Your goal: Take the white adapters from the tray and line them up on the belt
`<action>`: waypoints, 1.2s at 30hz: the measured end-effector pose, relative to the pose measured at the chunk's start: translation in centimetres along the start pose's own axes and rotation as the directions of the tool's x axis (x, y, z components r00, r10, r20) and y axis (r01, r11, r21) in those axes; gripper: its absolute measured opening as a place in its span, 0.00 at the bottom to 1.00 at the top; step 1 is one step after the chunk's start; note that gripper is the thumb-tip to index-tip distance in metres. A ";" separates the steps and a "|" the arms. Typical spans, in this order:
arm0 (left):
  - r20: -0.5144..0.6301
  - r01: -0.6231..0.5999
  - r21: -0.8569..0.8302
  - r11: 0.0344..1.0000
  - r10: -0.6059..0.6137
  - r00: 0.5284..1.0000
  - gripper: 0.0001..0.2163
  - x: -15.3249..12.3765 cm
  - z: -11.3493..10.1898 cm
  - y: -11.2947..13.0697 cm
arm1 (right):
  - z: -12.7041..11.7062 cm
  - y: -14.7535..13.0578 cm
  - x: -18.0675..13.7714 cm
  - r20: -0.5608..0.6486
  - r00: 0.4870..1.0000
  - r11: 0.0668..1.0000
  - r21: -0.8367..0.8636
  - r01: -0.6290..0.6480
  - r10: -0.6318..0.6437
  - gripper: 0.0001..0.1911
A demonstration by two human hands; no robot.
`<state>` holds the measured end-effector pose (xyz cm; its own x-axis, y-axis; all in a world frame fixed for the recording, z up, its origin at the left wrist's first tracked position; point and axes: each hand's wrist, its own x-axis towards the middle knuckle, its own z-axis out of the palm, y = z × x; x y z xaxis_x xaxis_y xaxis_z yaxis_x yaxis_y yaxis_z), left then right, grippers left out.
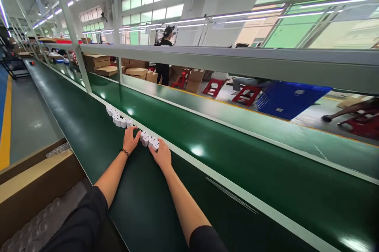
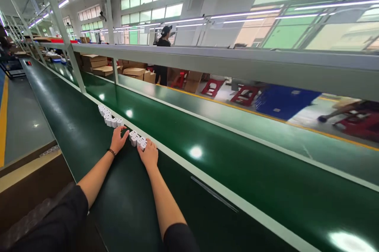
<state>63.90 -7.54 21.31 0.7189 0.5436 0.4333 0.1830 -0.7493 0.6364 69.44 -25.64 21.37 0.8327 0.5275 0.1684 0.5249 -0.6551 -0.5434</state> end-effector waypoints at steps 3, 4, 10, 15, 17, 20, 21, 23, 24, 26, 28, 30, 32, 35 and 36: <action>-0.020 0.160 0.059 0.985 -0.159 0.987 0.11 0.5 0.0 -1.2 | 1.1 -0.7 2.1 0.024 1.000 1.000 0.013 -0.007 0.007 0.29; -0.016 0.192 0.076 0.979 -0.191 0.981 0.11 0.5 0.1 -1.4 | 1.5 -1.0 2.8 0.029 1.000 1.000 0.020 -0.008 0.007 0.29; -0.005 0.267 0.128 0.955 -0.269 0.963 0.12 0.5 0.7 -0.9 | 3.6 -3.2 6.6 0.036 0.999 0.998 0.052 0.019 -0.021 0.32; 0.002 0.279 0.117 0.953 -0.282 0.960 0.12 0.6 0.8 -0.8 | 4.8 -5.0 8.7 0.045 0.996 0.996 0.060 0.068 -0.071 0.32; -0.005 0.286 0.104 0.952 -0.287 0.958 0.12 0.6 0.8 -0.8 | 5.0 -5.5 9.3 0.060 0.994 0.994 0.069 0.090 -0.094 0.33; -0.021 0.296 0.086 0.951 -0.296 0.955 0.13 0.6 0.9 -0.8 | 4.8 -5.7 9.9 0.095 0.987 0.988 0.091 0.123 -0.132 0.38; -0.025 0.298 0.081 0.951 -0.297 0.954 0.13 0.6 1.0 -0.9 | 4.5 -5.5 9.9 0.114 0.983 0.985 0.104 0.136 -0.147 0.41; -0.029 0.298 0.073 0.952 -0.296 0.955 0.13 0.6 0.9 -0.9 | 3.4 -4.6 9.7 0.164 0.970 0.978 0.137 0.159 -0.181 0.49; -0.031 0.296 0.070 0.953 -0.294 0.955 0.13 0.6 0.9 -0.9 | 2.6 -3.7 9.3 0.192 0.962 0.974 0.155 0.166 -0.195 0.51; -0.037 0.291 0.064 0.955 -0.289 0.957 0.13 0.6 0.8 -0.8 | 0.3 -1.3 8.1 0.247 0.945 0.968 0.184 0.169 -0.212 0.51; -0.044 0.274 0.055 0.960 -0.271 0.961 0.13 0.5 0.6 -0.2 | -2.7 1.9 6.0 0.286 0.935 0.967 0.200 0.157 -0.211 0.42; -0.048 0.222 0.035 0.974 -0.220 0.974 0.11 0.2 0.1 1.0 | -6.4 5.4 3.1 0.291 0.938 0.970 0.205 0.130 -0.187 0.31; -0.066 0.138 0.006 0.990 -0.137 0.988 0.11 -0.3 -0.7 3.0 | -10.3 9.1 -0.7 0.252 0.958 0.975 0.207 0.085 -0.137 0.24; -0.112 -0.011 -0.050 0.999 0.005 0.994 0.12 -1.9 -2.1 7.5 | -16.5 14.4 -7.2 0.133 0.991 0.977 0.214 -0.006 -0.023 0.20; -0.120 -0.068 -0.075 0.995 0.058 0.991 0.12 -2.9 -2.4 9.3 | -18.4 16.1 -9.5 0.090 0.996 0.975 0.217 -0.043 0.024 0.20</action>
<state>61.91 -15.19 27.56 0.6429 0.5403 0.5429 0.0830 -0.7538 0.6518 73.24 -51.12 26.18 0.8258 0.5581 0.0811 0.4378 -0.5438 -0.7159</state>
